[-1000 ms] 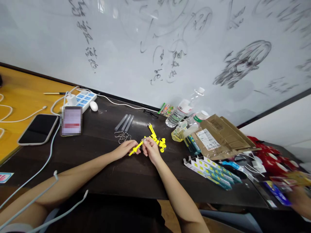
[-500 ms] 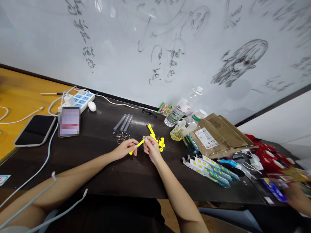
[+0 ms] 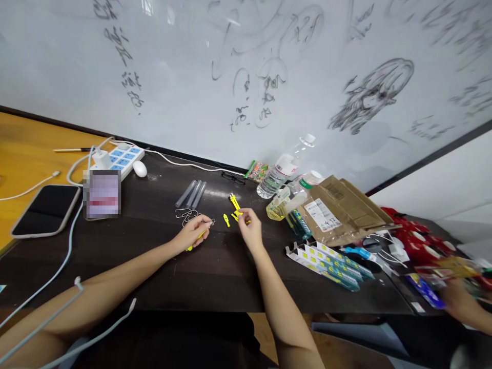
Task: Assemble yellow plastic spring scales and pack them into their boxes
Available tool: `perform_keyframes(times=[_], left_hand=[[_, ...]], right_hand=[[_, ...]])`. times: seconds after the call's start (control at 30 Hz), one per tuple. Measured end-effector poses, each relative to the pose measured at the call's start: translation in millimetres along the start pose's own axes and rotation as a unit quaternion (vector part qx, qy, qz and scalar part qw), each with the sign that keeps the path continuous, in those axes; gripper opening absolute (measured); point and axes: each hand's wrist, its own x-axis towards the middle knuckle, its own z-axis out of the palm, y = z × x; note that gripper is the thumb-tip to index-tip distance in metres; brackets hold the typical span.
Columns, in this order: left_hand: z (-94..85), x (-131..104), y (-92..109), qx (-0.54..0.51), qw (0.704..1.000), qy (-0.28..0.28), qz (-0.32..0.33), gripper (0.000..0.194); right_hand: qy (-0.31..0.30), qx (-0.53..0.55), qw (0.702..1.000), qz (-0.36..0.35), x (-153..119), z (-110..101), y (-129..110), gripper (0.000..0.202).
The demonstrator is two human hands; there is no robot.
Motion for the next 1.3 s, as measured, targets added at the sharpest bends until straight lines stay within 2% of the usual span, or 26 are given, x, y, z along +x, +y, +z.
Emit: perform_keyframes(times=[0.07, 0.17, 0.27, 0.37, 0.57, 0.9, 1.3], left_hand=[[-0.5, 1.0, -1.5, -0.003, 1.0, 0.004, 0.006, 0.03], [-1.4, 1.3, -2.3, -0.003, 1.0, -0.001, 0.008, 0.027], [-1.6, 0.1, 0.4, 0.002, 1.0, -0.007, 0.011, 0.026], [-1.1, -1.9, 4.9, 0.006, 1.0, -0.007, 0.013, 0.026], [0.4, -4.1, 8.4, 0.006, 1.0, -0.007, 0.007, 0.026], [-0.5, -1.9, 4.7, -0.003, 1.0, -0.011, 0.005, 0.022], [-0.9, -3.6, 8.8, 0.016, 1.0, -0.006, 0.026, 0.027]], right_hand=[[0.022, -0.14, 0.99, -0.001, 6.0, -16.1, 5.4, 0.017], [-0.027, -0.291, 0.956, 0.002, 7.9, -32.5, 10.8, 0.017], [-0.1, -0.389, 0.916, 0.004, 5.4, -38.0, 13.9, 0.018], [-0.128, -0.439, 0.889, 0.009, 3.2, -37.7, 15.7, 0.022], [-0.125, -0.457, 0.88, 0.005, 3.4, -35.7, 19.4, 0.02], [-0.111, -0.423, 0.898, -0.036, 6.0, -33.6, 27.5, 0.005], [-0.105, -0.414, 0.904, -0.028, 5.6, -31.5, 23.9, 0.011]])
